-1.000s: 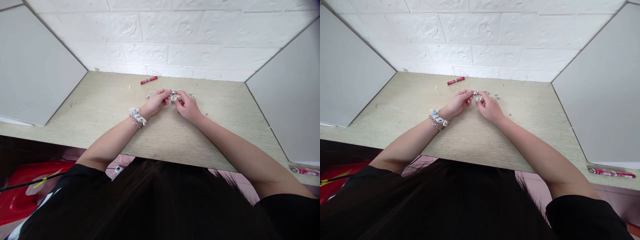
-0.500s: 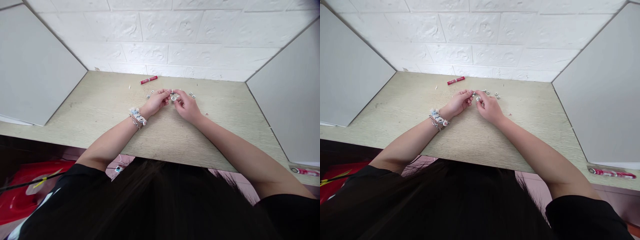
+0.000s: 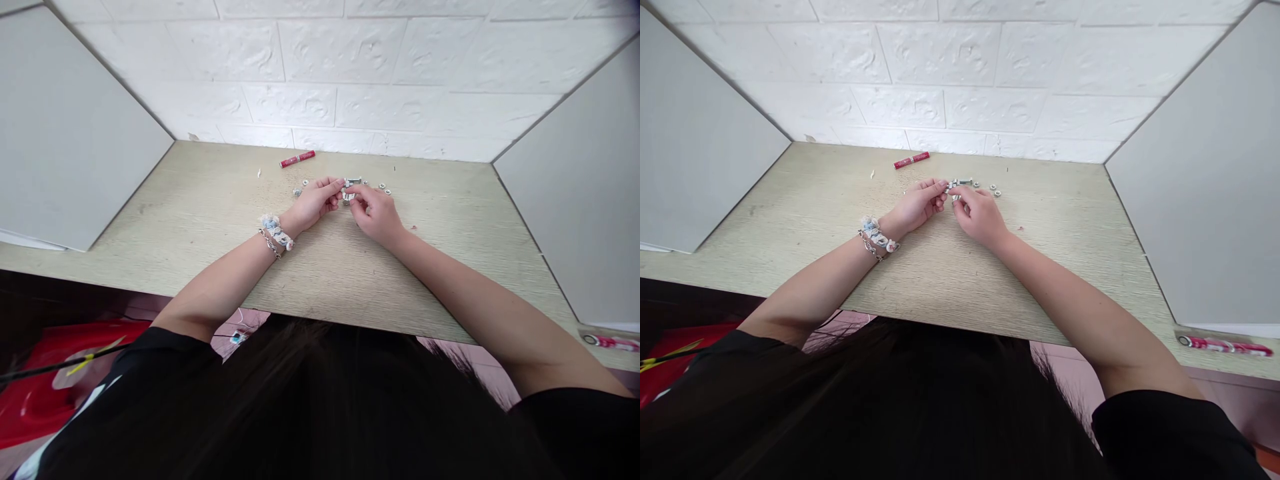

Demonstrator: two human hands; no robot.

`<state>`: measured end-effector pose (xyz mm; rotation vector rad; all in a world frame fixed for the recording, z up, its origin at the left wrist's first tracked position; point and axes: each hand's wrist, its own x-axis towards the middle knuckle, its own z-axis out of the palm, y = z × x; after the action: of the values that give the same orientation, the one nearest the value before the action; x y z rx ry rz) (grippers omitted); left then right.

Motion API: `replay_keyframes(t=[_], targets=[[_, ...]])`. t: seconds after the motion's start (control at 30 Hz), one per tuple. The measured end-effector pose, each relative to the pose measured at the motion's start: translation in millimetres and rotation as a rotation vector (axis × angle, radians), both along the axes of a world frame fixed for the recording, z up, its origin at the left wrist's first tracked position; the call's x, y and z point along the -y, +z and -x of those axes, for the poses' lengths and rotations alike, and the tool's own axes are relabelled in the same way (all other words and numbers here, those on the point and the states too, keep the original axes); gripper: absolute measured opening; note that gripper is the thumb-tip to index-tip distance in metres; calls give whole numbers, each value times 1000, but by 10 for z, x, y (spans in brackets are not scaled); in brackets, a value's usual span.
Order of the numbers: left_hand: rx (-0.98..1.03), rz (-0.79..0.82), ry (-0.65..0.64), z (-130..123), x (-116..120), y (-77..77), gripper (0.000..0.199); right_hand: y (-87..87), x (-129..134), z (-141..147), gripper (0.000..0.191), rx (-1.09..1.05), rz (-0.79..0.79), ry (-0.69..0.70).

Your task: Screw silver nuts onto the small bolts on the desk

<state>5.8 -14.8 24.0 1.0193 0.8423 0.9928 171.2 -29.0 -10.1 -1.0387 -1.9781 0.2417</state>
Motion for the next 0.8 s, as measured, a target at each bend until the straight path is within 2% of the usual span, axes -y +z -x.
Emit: replay_keyframes(t=[0.13,0.33,0.8], targets=[[-4,6,0,2,0,9,25,-17,8,1,30,23,-23,-10],[-21,-3,7,-2,10,25,26,-14,7,-6,35,10,31,-7],[-23,-15,-14,-10,17,9,27,28,0,-13,28,-103,236,-1]])
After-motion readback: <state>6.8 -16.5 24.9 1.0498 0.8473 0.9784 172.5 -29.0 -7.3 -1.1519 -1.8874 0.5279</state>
